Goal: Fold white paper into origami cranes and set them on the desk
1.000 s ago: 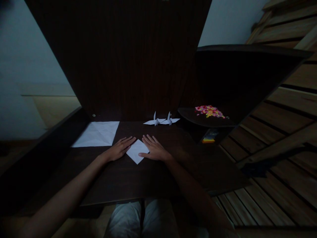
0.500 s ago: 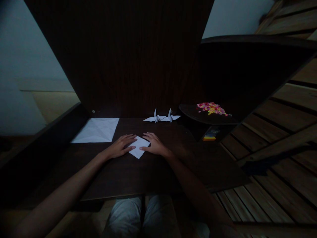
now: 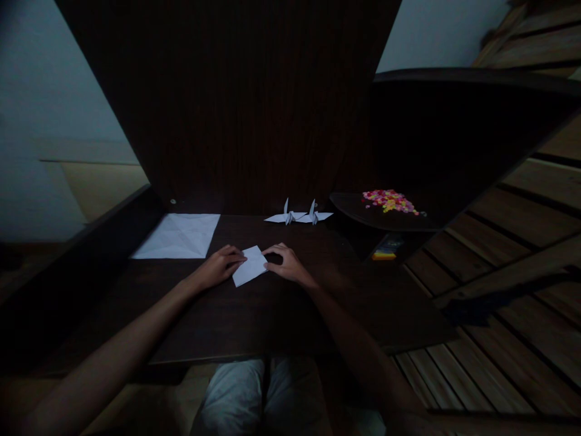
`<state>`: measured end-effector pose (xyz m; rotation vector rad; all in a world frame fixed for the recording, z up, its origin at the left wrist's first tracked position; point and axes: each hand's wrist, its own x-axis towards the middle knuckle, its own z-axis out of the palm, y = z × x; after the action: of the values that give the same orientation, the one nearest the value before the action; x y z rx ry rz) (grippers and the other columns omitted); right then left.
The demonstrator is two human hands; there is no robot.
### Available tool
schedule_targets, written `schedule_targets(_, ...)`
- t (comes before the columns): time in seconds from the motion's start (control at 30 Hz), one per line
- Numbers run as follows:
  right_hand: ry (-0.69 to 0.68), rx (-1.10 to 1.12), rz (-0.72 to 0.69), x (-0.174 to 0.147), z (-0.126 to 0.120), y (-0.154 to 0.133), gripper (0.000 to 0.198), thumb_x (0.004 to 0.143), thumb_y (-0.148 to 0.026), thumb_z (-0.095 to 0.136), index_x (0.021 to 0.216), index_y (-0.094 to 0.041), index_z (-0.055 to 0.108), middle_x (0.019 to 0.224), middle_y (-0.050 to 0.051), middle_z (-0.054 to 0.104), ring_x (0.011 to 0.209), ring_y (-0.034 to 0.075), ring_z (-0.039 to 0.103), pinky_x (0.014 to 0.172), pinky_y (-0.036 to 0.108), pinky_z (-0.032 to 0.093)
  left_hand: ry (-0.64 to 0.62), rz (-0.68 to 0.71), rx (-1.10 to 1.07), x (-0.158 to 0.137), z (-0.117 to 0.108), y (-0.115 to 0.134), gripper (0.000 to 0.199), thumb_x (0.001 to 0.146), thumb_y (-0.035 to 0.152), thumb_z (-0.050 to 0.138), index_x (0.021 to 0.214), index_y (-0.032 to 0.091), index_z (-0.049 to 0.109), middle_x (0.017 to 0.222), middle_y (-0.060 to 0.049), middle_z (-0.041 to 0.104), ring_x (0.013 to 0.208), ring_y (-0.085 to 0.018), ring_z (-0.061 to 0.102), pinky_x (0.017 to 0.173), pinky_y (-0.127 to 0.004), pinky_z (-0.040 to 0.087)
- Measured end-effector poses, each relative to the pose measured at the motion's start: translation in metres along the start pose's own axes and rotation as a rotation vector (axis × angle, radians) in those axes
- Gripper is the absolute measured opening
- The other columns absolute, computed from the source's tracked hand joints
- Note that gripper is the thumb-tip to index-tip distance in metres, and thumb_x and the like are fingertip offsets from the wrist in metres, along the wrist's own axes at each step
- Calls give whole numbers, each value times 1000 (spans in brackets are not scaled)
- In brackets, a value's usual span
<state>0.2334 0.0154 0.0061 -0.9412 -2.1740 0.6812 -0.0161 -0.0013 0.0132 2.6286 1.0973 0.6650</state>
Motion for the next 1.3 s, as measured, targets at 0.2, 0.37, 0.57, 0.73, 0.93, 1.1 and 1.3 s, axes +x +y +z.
schedule_targets(0.2, 42, 100, 49, 1, 1, -2, 22, 84, -27, 55, 100, -20, 68, 101, 7, 68, 98, 21, 58, 93, 40, 41, 5, -21, -69, 0, -3, 8, 36, 93, 40, 40, 112, 20, 62, 105, -8, 61, 101, -20, 54, 93, -36, 43)
schedule_targets(0.37, 90, 65, 60, 2, 7, -1, 33, 80, -28, 60, 112, -20, 63, 95, 6, 70, 89, 21, 63, 95, 43, 41, -45, -89, -125, 0, -6, 14, 47, 91, 49, 39, 124, 19, 54, 108, -9, 62, 102, -22, 55, 92, -36, 43)
schedule_targets(0.57, -9, -10, -20, 2, 10, -5, 52, 80, -24, 57, 131, -21, 48, 102, 5, 68, 91, 18, 62, 100, 42, 37, -23, -185, -229, 0, -1, 8, 53, 94, 48, 30, 135, 17, 39, 133, -10, 50, 122, -24, 46, 105, -38, 32)
schedule_targets(0.73, -77, -149, -65, 2, 10, -6, 46, 84, -21, 51, 129, -22, 50, 107, 7, 64, 96, 19, 56, 97, 43, 37, 29, -281, -317, 1, -1, -1, 54, 93, 48, 32, 138, 20, 35, 121, -8, 58, 111, -24, 55, 96, -37, 41)
schedule_targets(0.93, -107, -237, -115, 2, 14, -4, 30, 86, -19, 50, 111, -23, 66, 109, 8, 60, 102, 21, 51, 94, 41, 38, 51, -336, -332, 3, 0, 0, 62, 83, 47, 50, 135, 16, 39, 105, -8, 64, 97, -24, 61, 88, -37, 46)
schedule_targets(1.1, -50, -236, -139, 4, 18, 0, 25, 85, -20, 52, 106, -20, 67, 105, 8, 60, 100, 20, 52, 92, 40, 40, 84, -346, -225, 4, 3, 8, 76, 76, 41, 59, 141, 15, 26, 126, -13, 54, 112, -28, 55, 96, -41, 43)
schedule_targets(1.3, 28, -210, -92, 8, 19, 5, 25, 82, -21, 57, 106, -19, 64, 104, 8, 62, 100, 20, 55, 95, 42, 38, 110, -327, -184, 5, 8, 6, 72, 79, 36, 56, 140, 13, 24, 130, -15, 50, 116, -26, 52, 101, -40, 40)
